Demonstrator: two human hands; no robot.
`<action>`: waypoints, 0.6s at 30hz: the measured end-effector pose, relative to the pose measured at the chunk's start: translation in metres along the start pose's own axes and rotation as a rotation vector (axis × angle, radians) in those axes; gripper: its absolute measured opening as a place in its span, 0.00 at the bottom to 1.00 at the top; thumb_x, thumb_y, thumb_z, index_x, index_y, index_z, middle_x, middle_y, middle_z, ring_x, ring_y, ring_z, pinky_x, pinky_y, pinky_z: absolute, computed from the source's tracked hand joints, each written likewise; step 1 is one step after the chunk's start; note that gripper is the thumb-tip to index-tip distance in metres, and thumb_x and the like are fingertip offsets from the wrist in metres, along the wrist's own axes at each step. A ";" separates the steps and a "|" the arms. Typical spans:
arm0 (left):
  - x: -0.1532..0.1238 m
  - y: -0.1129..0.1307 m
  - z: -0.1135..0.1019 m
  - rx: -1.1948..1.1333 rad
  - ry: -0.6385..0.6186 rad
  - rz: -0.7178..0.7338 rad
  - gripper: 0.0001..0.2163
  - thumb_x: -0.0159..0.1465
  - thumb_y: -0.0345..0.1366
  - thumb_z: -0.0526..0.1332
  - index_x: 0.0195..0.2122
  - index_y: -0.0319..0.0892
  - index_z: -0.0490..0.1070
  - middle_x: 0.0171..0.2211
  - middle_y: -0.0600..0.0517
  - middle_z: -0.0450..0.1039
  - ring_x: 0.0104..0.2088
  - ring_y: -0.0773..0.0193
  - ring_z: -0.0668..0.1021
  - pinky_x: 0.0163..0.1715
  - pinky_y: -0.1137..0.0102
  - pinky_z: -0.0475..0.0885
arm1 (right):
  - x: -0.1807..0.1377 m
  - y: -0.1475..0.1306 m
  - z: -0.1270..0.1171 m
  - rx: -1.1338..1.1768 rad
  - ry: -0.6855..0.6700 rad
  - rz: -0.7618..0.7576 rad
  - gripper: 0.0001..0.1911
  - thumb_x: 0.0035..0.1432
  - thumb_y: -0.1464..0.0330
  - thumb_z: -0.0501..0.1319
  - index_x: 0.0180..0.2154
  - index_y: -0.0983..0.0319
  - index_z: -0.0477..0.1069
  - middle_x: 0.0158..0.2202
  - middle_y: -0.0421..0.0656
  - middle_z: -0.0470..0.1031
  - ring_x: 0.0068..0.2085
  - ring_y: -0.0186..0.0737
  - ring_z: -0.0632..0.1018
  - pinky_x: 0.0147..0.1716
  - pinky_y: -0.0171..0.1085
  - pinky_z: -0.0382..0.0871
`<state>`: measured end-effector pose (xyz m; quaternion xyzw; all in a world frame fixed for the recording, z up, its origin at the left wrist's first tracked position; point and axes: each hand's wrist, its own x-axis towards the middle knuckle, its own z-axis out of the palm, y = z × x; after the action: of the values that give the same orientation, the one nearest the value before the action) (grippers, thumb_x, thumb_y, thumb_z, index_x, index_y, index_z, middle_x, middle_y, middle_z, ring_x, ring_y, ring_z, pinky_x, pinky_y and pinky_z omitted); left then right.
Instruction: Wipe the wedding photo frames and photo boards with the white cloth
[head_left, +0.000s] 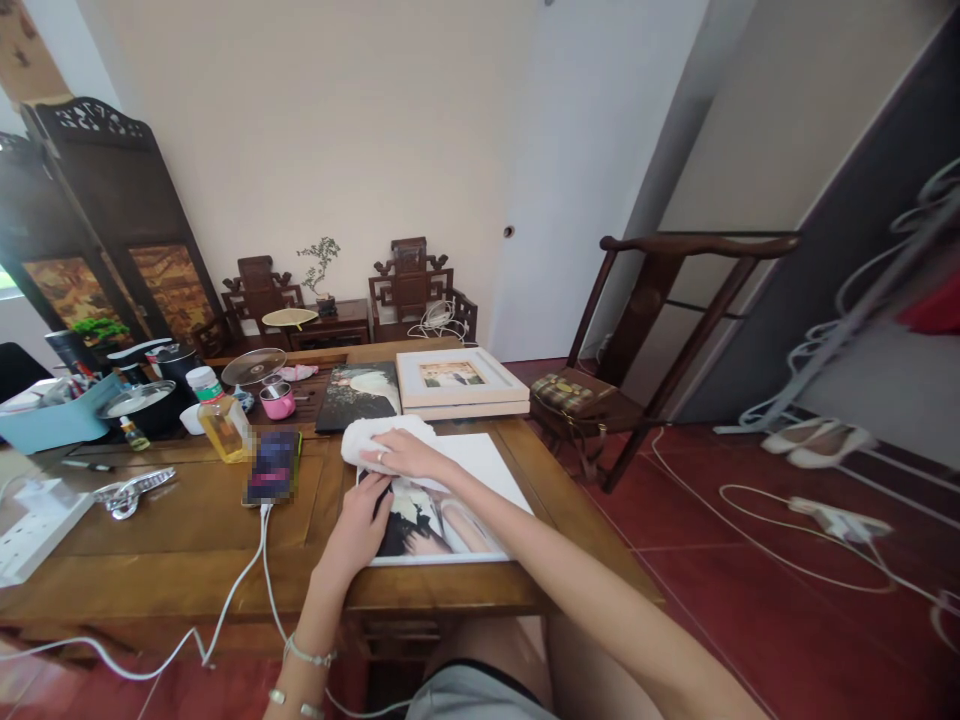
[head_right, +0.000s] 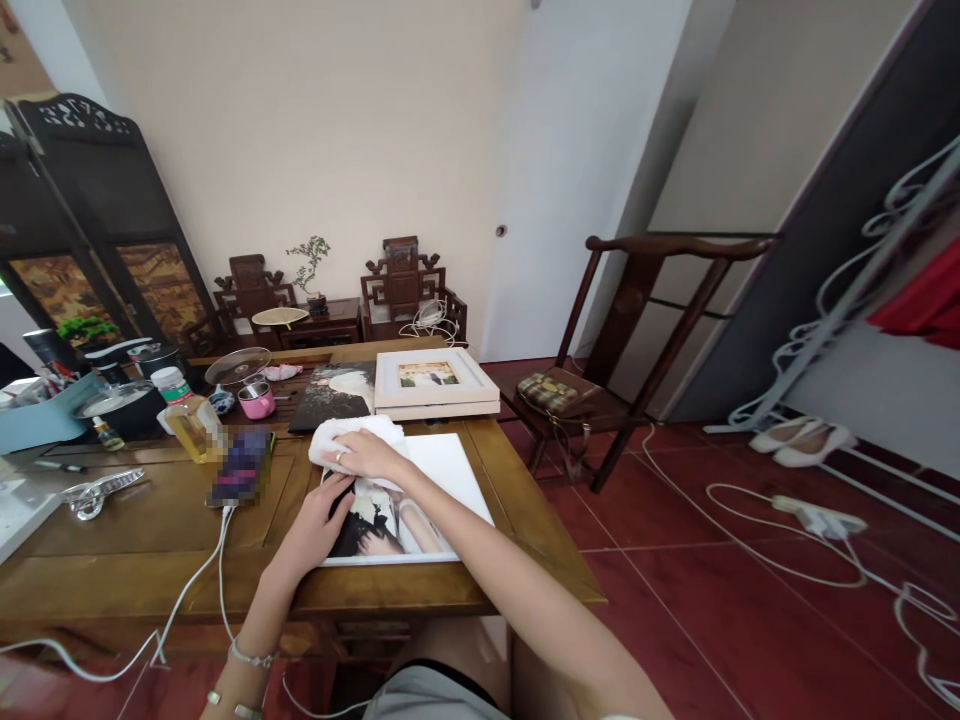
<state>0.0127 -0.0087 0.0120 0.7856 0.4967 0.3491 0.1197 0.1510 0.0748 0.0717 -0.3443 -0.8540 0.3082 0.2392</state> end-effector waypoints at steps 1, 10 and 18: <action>0.000 0.000 0.000 -0.003 0.001 0.000 0.16 0.67 0.35 0.50 0.54 0.43 0.67 0.56 0.45 0.68 0.57 0.57 0.70 0.58 0.57 0.64 | -0.001 0.002 0.000 0.005 -0.002 0.008 0.18 0.58 0.55 0.54 0.28 0.61 0.72 0.28 0.42 0.76 0.33 0.43 0.76 0.38 0.40 0.70; -0.002 0.000 0.000 -0.001 -0.041 -0.053 0.19 0.67 0.35 0.49 0.58 0.43 0.63 0.61 0.46 0.60 0.63 0.58 0.61 0.62 0.57 0.57 | -0.072 0.058 -0.054 -0.031 0.171 0.141 0.21 0.61 0.54 0.51 0.41 0.61 0.74 0.50 0.48 0.74 0.52 0.53 0.71 0.54 0.49 0.60; -0.003 0.001 0.001 0.017 -0.035 -0.071 0.19 0.67 0.34 0.49 0.58 0.42 0.64 0.61 0.45 0.61 0.62 0.58 0.62 0.61 0.57 0.58 | -0.132 0.077 -0.065 -0.151 0.243 0.278 0.23 0.60 0.51 0.49 0.35 0.60 0.73 0.50 0.49 0.74 0.62 0.60 0.59 0.57 0.55 0.53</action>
<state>0.0130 -0.0116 0.0105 0.7745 0.5248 0.3268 0.1340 0.3109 0.0456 0.0376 -0.5104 -0.7839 0.2293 0.2692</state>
